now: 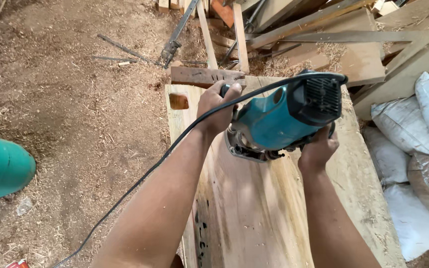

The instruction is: The person uses a handheld electric router to shape the edge of a large wooden plank. They guide the tool steadily along the wood's edge, creating a smooth profile while wood shavings accumulate on the surface.

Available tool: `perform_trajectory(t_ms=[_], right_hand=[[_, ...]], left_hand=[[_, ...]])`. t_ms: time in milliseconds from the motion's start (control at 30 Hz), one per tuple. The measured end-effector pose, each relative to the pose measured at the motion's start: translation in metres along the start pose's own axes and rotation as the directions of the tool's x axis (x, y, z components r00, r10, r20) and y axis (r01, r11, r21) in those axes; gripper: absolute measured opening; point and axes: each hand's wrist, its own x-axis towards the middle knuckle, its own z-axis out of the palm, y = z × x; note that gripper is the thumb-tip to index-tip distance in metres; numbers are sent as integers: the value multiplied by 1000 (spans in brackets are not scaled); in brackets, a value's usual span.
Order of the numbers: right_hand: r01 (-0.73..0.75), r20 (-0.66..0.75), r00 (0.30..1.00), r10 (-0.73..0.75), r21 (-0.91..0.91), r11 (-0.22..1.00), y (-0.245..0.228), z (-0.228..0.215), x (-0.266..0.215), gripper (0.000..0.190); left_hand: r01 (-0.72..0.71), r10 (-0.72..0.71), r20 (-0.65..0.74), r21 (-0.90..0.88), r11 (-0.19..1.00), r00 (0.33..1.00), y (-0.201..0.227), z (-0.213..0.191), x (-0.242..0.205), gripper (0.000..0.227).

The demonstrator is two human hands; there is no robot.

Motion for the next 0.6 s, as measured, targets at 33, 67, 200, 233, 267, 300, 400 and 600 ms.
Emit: perform_trajectory(t_ms=[33, 67, 200, 233, 267, 300, 400, 600], right_hand=[[24, -6, 1000, -24, -4, 1000, 5, 0, -1, 27], [1, -9, 1000, -1, -15, 1000, 6, -1, -2, 27], [-46, -37, 998, 43, -75, 996, -8, 2, -1, 28], [-42, -42, 998, 39, -90, 995, -12, 5, 2, 29], [-41, -19, 999, 40, -83, 996, -16, 7, 4, 29], [-48, 0, 999, 48, -89, 995, -22, 5, 4, 30], [-41, 37, 998, 43, -50, 998, -20, 7, 2, 30], [-29, 65, 997, 31, -27, 999, 0, 2, -4, 29]], left_hand=[[0, 0, -3, 21, 1000, 1000, -2, 0, -1, 44], [0, 0, -7, 41, 999, 1000, -3, 0, -2, 46], [67, -67, -9, 56, 996, 998, 5, -1, 0, 50], [16, -16, -7, 19, 1000, 1000, 8, -1, 2, 49], [-35, 35, -5, -18, 999, 999, 11, 0, 4, 49], [-74, 74, -3, -60, 995, 997, 11, 3, 2, 50], [-87, 87, -8, 21, 996, 996, 7, 0, 4, 49], [25, -24, -9, 53, 998, 1000, -5, 0, -2, 52]])
